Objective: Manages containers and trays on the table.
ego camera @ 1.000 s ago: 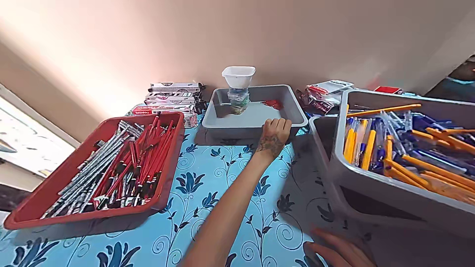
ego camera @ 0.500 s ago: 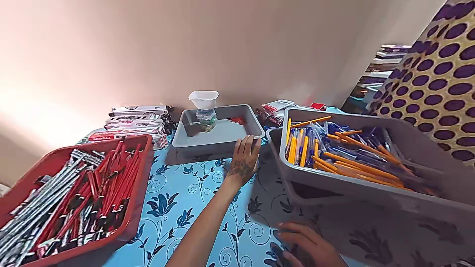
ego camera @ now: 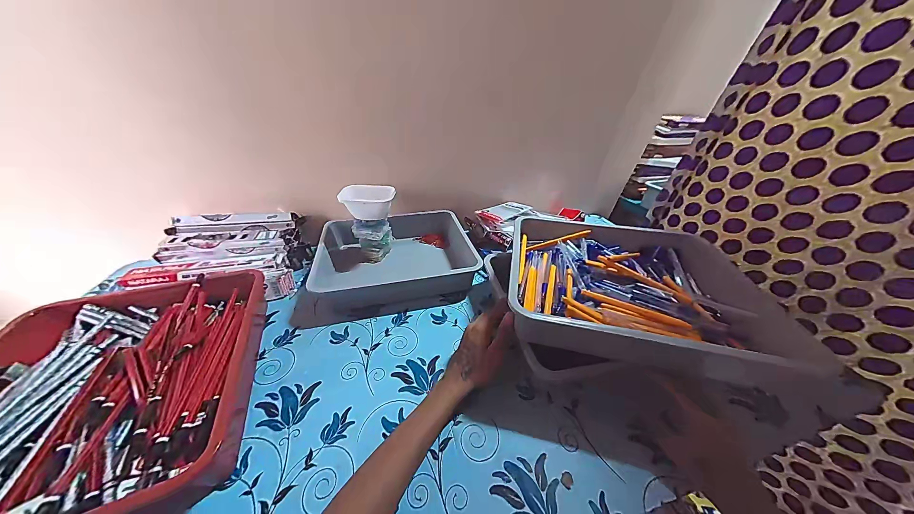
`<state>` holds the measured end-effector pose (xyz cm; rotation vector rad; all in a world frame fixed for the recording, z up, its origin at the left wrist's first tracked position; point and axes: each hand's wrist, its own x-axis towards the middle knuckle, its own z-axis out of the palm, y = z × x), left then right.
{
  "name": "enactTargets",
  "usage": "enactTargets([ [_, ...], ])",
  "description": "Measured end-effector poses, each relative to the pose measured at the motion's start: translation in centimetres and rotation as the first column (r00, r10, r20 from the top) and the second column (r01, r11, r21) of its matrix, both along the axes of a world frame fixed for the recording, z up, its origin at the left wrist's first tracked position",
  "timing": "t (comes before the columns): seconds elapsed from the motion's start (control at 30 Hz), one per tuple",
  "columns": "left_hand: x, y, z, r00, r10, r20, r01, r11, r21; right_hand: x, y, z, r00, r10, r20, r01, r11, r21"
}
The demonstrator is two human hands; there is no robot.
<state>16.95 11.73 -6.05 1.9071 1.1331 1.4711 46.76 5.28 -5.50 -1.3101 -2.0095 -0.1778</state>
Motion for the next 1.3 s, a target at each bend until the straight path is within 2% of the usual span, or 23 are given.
enactTargets([
  [0.13, 0.6, -0.5, 0.7, 0.994, -0.063, 0.095, 0.075, 0.988, -0.132, 0.5, 0.5, -0.2, 0.999, 0.029, -0.022, -0.030, 0.999, -0.044],
  [0.33, 2.5, -0.8, 0.3, 0.975, -0.213, 0.069, 0.222, 0.962, -0.161, 1.3, 0.7, -0.5, 0.995, -0.004, -0.099, -0.004, 0.997, -0.081],
  [0.5, 3.3, -1.8, 0.8, 0.929, -0.348, -0.129, 0.307, 0.916, -0.257, 1.0, 0.5, -0.9, 0.987, -0.073, -0.146, 0.045, 0.981, -0.186],
  [0.67, 4.3, -1.6, 0.1, 0.912, -0.327, -0.249, 0.286, 0.940, -0.186, 1.0, 0.8, -1.0, 0.994, -0.088, -0.063, 0.077, 0.985, -0.154],
  [0.8, 4.8, -1.2, -0.3, 0.903, -0.275, -0.330, 0.245, 0.961, -0.130, 0.7, 1.0, -0.9, 0.990, -0.139, -0.035, 0.129, 0.968, -0.217],
  [0.9, 5.2, -0.9, 0.1, 0.875, -0.277, -0.398, 0.231, 0.960, -0.159, 0.9, 1.0, -0.6, 0.990, -0.138, 0.017, 0.138, 0.953, -0.270],
  [1.13, 6.4, -0.6, 0.3, 0.903, -0.175, -0.391, 0.133, 0.982, -0.131, 1.0, 1.6, 0.0, 0.994, -0.037, 0.101, 0.074, 0.915, -0.396],
  [1.3, 8.9, -0.4, 0.9, 0.907, -0.046, -0.419, -0.029, 0.985, -0.170, 1.4, 2.2, -0.3, 0.991, -0.014, 0.131, 0.066, 0.916, -0.396],
])
